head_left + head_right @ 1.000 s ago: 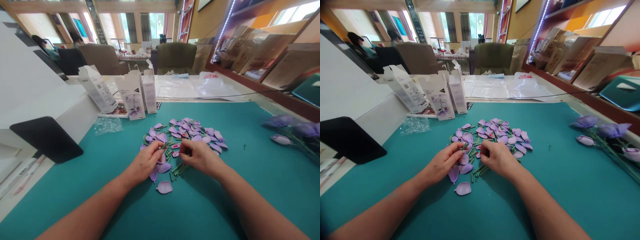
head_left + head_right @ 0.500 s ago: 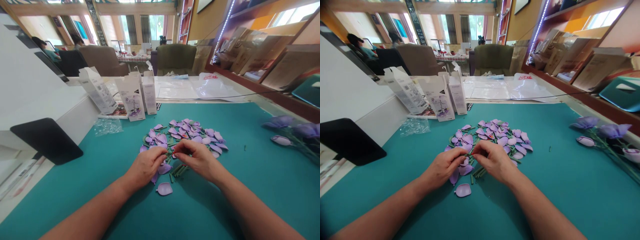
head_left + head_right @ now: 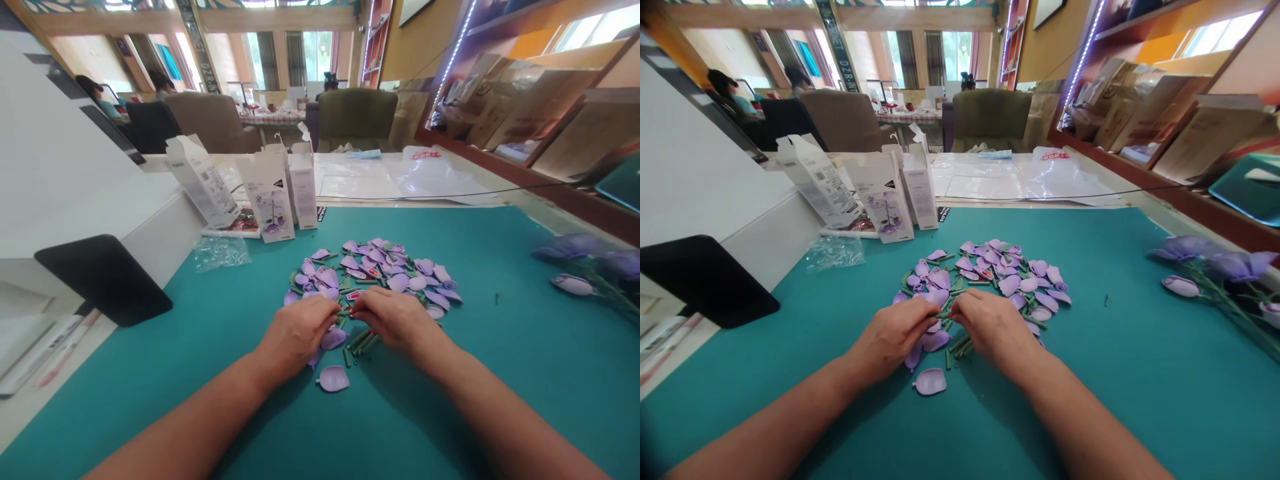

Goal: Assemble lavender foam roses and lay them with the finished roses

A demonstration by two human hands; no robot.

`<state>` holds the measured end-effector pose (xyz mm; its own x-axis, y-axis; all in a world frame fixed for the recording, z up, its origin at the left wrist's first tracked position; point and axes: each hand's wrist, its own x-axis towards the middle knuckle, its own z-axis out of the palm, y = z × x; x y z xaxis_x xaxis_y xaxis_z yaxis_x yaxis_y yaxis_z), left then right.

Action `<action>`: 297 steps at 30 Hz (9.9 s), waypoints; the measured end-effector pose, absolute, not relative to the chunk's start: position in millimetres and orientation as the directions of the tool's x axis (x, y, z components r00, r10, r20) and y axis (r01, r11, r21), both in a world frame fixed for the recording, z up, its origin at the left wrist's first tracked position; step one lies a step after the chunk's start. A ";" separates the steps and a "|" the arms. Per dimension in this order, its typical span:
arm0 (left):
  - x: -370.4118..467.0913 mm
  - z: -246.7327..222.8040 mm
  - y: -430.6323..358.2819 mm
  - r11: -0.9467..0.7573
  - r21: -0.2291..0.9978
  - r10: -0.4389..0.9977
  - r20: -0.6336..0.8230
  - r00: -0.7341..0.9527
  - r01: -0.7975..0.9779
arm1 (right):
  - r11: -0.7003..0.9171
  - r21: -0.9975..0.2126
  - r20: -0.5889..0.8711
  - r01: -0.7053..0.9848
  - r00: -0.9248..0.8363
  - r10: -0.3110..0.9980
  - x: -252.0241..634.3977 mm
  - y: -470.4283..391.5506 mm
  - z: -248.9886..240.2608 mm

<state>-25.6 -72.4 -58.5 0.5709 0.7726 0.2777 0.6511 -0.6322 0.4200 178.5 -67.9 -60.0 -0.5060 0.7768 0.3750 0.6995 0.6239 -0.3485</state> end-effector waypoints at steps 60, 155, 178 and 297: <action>-16.6 -43.5 -71.4 0.369 0.919 0.878 -0.295 0.377 -0.140 | 0.771 -0.058 0.077 0.634 -0.767 0.637 172.3 -61.7 -66.6; -21.2 -45.4 -70.2 0.099 0.946 0.891 -0.222 0.395 0.308 | 0.454 -0.227 -0.043 0.862 -0.474 0.879 193.1 -60.3 -49.4; -21.6 -48.1 -69.3 0.237 0.962 0.883 -0.272 0.382 0.136 | 0.347 -0.464 0.012 0.815 -0.386 0.923 179.2 -66.1 -48.0; -21.3 -50.4 -68.4 0.193 0.978 0.908 -0.207 0.363 0.077 | 0.652 -0.191 -0.026 0.734 -0.668 0.744 165.2 -78.2 -56.7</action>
